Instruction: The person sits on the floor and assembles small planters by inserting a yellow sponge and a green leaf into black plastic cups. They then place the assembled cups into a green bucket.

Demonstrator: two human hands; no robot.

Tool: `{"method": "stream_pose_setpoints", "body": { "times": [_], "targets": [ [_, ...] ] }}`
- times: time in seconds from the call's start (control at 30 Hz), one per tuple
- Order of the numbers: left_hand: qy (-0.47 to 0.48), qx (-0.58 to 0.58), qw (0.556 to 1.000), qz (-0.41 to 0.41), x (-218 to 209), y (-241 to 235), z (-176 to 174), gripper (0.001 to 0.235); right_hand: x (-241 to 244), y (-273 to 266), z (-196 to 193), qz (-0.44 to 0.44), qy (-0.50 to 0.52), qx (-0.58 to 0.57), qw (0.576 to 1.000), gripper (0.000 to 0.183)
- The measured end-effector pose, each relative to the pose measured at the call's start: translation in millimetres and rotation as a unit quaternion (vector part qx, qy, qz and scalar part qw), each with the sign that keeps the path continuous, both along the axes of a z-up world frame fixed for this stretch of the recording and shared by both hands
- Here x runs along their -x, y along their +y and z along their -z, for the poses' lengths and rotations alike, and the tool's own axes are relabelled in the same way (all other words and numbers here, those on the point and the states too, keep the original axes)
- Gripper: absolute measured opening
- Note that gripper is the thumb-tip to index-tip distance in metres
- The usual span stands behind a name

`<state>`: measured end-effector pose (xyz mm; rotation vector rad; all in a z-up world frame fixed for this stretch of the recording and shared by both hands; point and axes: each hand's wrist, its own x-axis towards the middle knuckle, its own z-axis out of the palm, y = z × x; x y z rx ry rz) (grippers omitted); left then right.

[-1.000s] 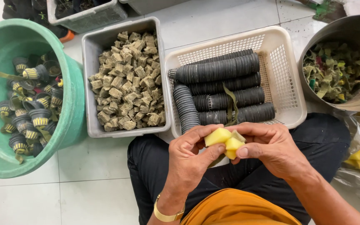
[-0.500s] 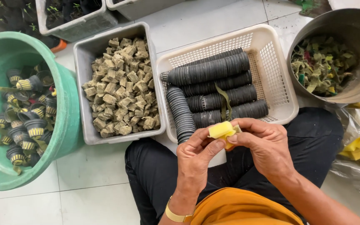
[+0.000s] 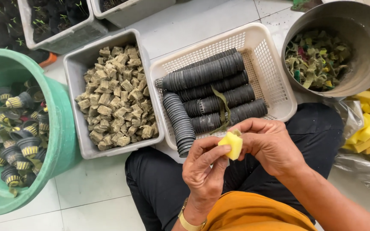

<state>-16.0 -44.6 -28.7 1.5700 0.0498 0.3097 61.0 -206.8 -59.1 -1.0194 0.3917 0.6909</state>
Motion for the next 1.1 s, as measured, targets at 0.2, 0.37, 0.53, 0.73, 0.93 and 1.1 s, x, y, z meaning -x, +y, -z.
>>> {"method": "stream_pose_setpoints", "body": {
  "times": [0.2, 0.37, 0.53, 0.73, 0.93, 1.1],
  "targets": [
    [-0.079, -0.155, 0.985, -0.005, -5, 7, 0, 0.026, 1, 2, -3, -0.008, 0.064, -0.033, 0.997, 0.023],
    [-0.121, -0.242, 0.963, -0.018, -13, 8, 2, 0.028, 2, -2, -14, 0.002, 0.089, -0.025, 0.996, 0.034],
    [-0.058, -0.163, 0.984, -0.034, -10, 1, 13, 0.029, 9, -3, -15, 0.002, -0.039, -0.023, 0.999, 0.052],
    [0.036, 0.069, 0.997, 0.007, -3, -1, 8, 0.021, 8, -7, -14, 0.004, -0.086, 0.069, 0.994, 0.043],
    [0.149, 0.293, 0.945, -0.006, -4, -2, -1, 0.043, 7, -12, -28, -0.05, -0.129, 0.071, 0.988, 0.041],
    [0.148, 0.19, 0.963, 0.122, 1, 24, -5, 0.052, 7, -19, -25, -0.155, -0.278, 0.109, 0.942, 0.036]
  ]
}}
